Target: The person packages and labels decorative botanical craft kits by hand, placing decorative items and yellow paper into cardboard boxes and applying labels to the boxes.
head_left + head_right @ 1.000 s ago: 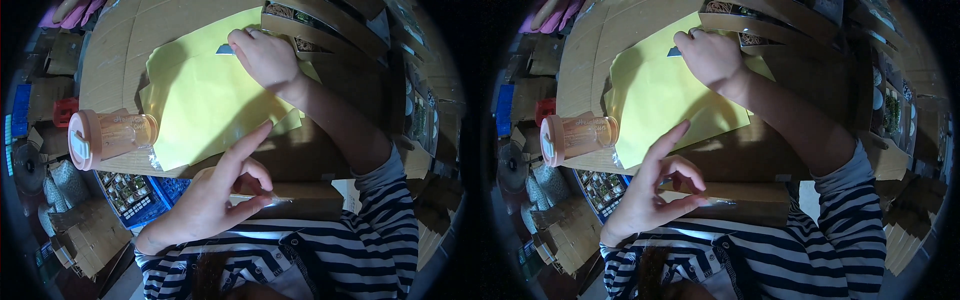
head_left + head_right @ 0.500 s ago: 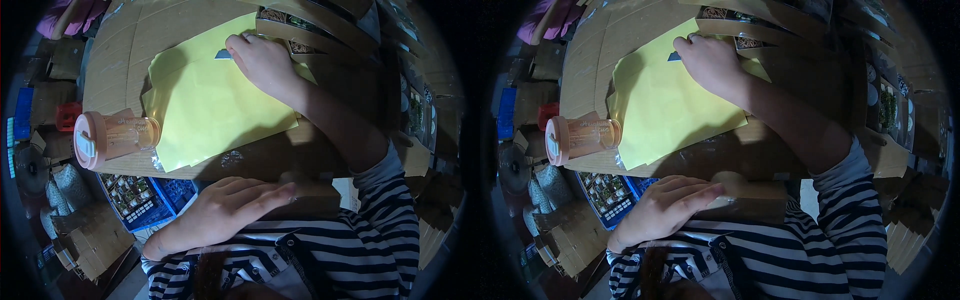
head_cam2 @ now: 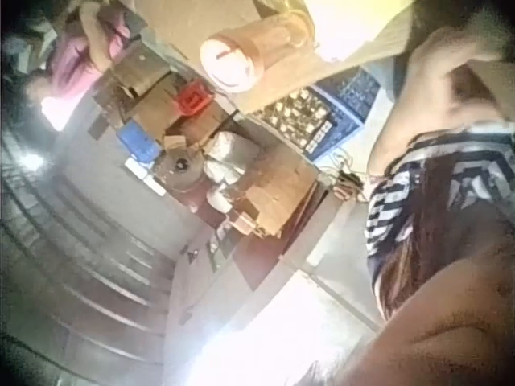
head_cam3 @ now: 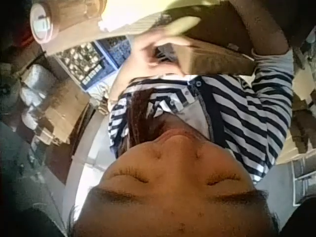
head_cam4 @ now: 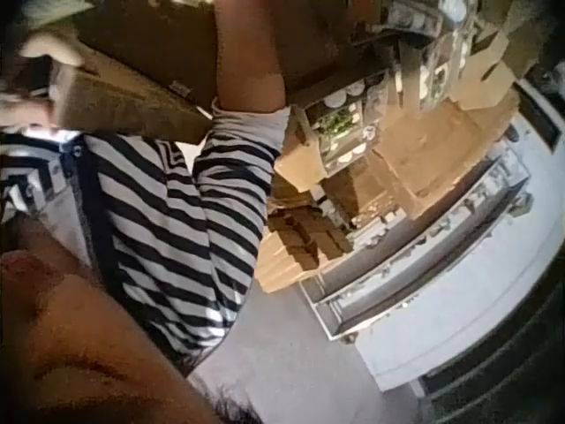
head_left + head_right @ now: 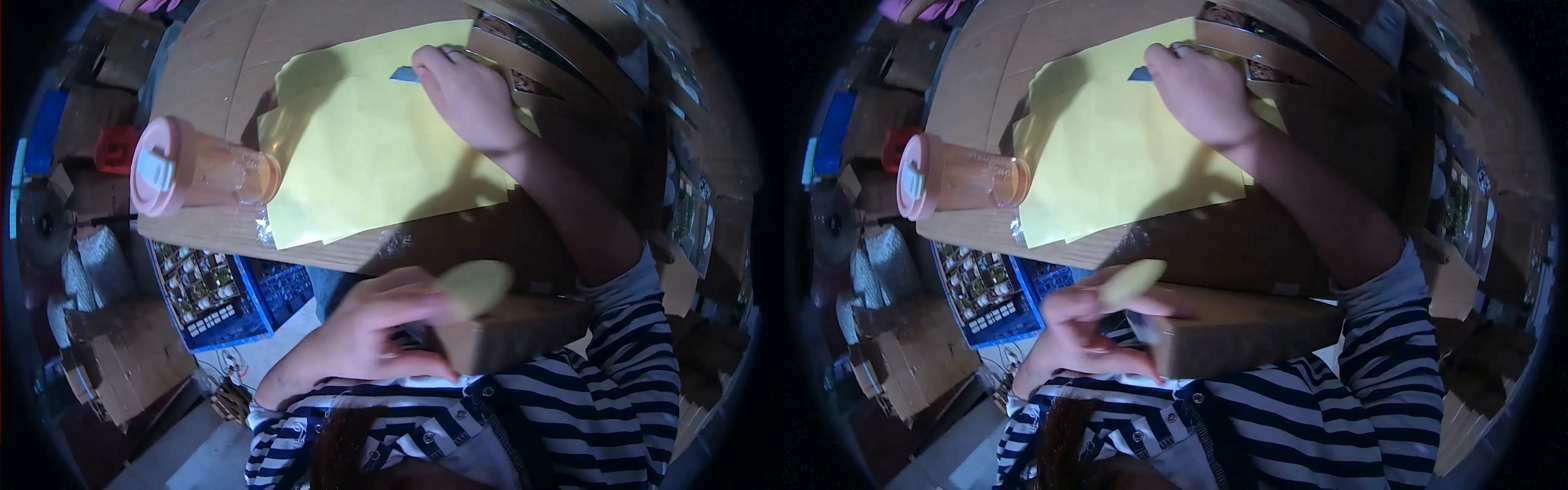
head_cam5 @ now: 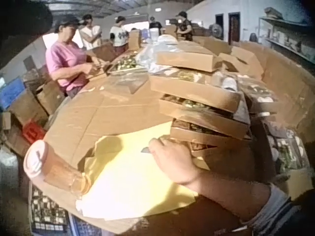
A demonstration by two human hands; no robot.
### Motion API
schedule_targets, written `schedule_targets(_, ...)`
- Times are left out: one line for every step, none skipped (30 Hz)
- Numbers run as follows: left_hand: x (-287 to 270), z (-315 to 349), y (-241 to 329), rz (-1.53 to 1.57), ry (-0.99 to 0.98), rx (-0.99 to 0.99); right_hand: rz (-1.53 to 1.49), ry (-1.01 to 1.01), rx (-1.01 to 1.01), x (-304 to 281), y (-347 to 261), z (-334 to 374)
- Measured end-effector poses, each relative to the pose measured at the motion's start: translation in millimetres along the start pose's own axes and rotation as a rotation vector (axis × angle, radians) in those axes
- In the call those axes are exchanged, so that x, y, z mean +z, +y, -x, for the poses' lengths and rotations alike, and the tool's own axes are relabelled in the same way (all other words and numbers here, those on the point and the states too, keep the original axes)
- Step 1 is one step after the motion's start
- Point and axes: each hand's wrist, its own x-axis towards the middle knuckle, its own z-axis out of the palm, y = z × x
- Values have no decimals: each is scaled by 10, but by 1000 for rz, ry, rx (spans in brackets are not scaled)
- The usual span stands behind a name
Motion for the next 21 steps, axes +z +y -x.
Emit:
schedule_targets(58,-94,4,18,-18,-29,-20,66,-36,-2,26,-6)
schedule_targets(60,-110,-2,65,16,-47,-32,38,-8,4,31,0)
schedule_targets(18,-117,-12,91,91,-49,-38,30,-27,14,30,0)
schedule_targets(-77,-108,-21,117,131,-83,-35,33,-33,15,47,7)
schedule_targets(-166,-75,-24,143,171,-118,-32,35,-37,21,63,12)
schedule_targets(-170,-17,-43,136,288,-139,-30,25,-43,34,77,15)
schedule_targets(-226,28,-42,76,315,-170,-29,20,-48,26,81,18)
schedule_targets(-289,113,-79,120,282,-196,-44,13,-41,2,69,18)
schedule_targets(-337,189,-128,165,247,-223,-59,6,-33,-13,67,10)
schedule_targets(-352,227,-130,166,253,-226,-63,1,-34,-8,69,7)
schedule_targets(-358,259,-131,120,221,-286,-60,-6,-30,-4,71,7)
schedule_targets(-357,278,-133,75,188,-345,-56,-13,-25,0,70,9)
schedule_targets(-351,278,-136,77,191,-347,-58,-17,-24,-2,68,4)
schedule_targets(-338,273,-137,-42,148,-363,-61,-8,-32,-6,64,0)
schedule_targets(-320,263,-133,-162,105,-378,-65,1,-40,-4,58,2)
schedule_targets(-280,207,-91,-221,107,-405,-63,1,-39,-3,60,3)
schedule_targets(-257,188,-83,-220,105,-404,-62,0,-31,1,59,6)
schedule_targets(-238,178,-80,-298,115,-389,-61,0,-24,5,59,10)
schedule_targets(-213,156,-79,-377,124,-371,-58,1,-25,11,70,12)
schedule_targets(-158,128,-70,-389,189,-349,-57,0,-29,24,82,16)
schedule_targets(-107,115,35,-318,318,-545,-57,0,-33,33,91,21)
